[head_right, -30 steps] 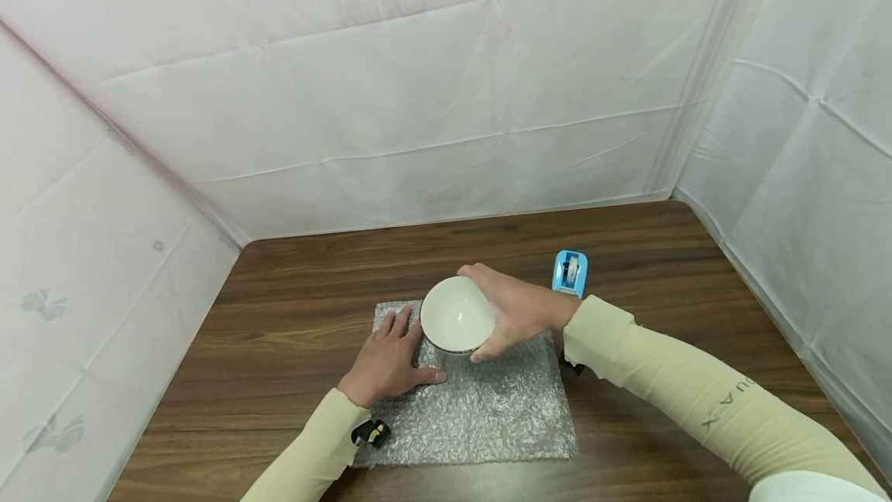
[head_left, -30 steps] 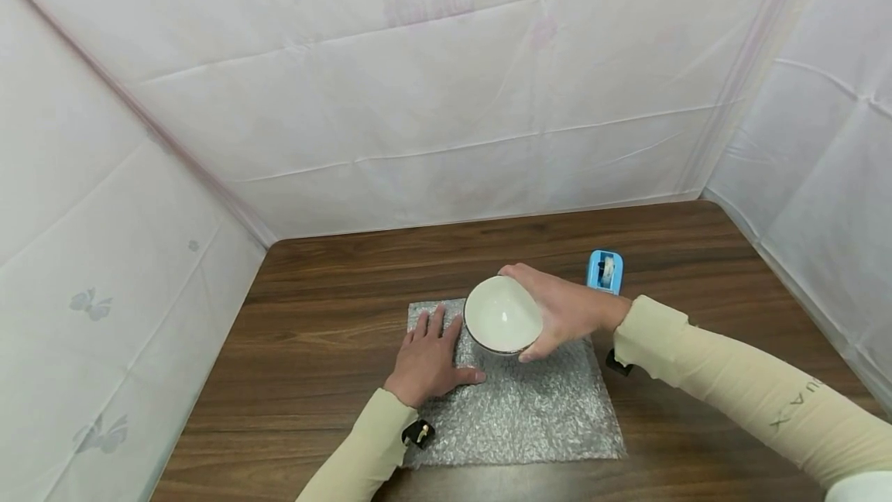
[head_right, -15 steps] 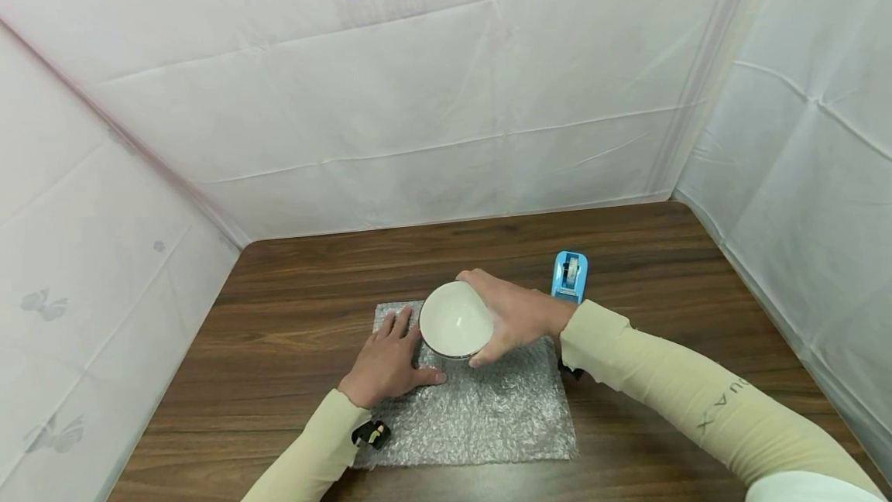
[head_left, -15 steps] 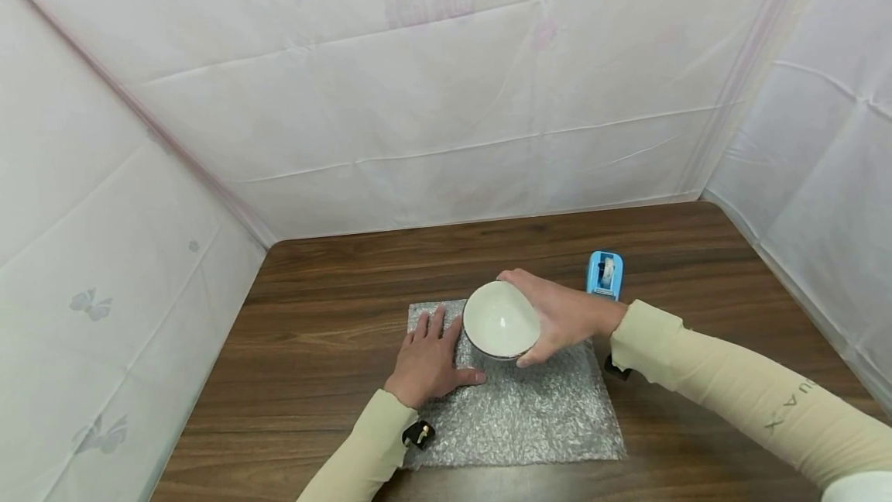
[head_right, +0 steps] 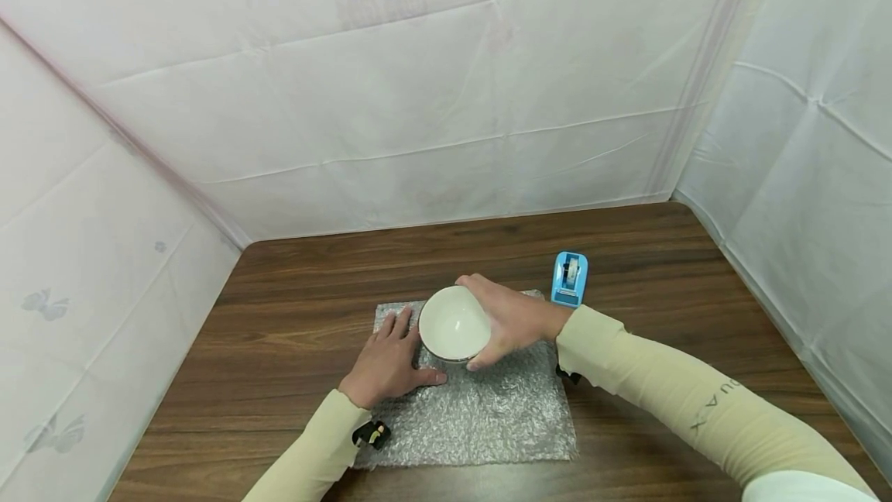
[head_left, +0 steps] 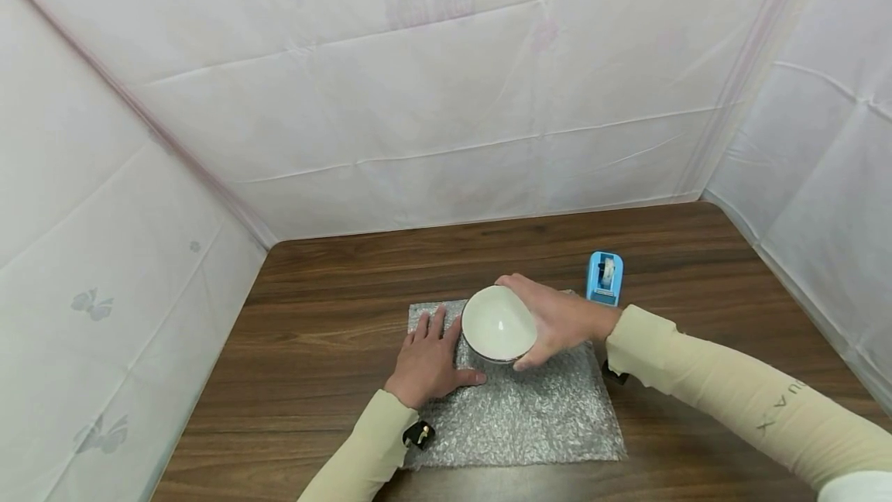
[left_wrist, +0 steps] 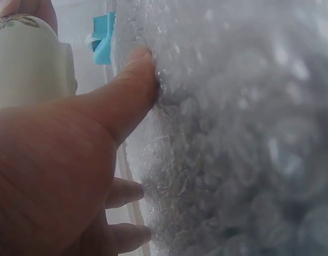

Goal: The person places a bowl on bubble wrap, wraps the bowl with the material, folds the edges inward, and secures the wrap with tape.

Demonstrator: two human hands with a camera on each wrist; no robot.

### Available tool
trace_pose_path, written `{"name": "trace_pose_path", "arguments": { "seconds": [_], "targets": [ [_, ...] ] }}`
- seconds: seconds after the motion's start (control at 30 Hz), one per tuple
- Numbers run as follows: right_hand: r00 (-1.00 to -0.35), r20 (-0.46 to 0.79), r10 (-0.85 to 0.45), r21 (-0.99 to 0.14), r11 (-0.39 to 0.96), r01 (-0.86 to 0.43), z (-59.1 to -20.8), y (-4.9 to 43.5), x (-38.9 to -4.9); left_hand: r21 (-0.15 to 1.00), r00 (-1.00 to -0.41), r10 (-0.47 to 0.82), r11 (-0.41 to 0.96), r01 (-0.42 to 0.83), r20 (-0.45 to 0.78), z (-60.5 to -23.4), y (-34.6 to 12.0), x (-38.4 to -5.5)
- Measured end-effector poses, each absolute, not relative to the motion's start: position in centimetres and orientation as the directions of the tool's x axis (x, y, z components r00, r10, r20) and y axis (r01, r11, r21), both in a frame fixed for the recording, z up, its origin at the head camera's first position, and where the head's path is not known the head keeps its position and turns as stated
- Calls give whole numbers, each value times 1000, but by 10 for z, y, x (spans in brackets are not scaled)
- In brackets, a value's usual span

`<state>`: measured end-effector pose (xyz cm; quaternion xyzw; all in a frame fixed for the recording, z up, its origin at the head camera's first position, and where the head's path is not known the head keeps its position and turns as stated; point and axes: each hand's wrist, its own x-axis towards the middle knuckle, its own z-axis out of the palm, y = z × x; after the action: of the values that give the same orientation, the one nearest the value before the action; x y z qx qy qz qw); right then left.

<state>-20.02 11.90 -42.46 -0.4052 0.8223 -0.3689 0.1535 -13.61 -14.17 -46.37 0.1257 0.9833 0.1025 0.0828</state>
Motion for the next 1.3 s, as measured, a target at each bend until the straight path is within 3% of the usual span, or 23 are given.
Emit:
{"name": "trace_pose_path", "arguments": {
  "seconds": [1.3],
  "targets": [
    [-615,70,-785,-697,402,-594,-460,116,-200,241,-954,274,941,239,-125,-465,-142,-138]
  ]
}}
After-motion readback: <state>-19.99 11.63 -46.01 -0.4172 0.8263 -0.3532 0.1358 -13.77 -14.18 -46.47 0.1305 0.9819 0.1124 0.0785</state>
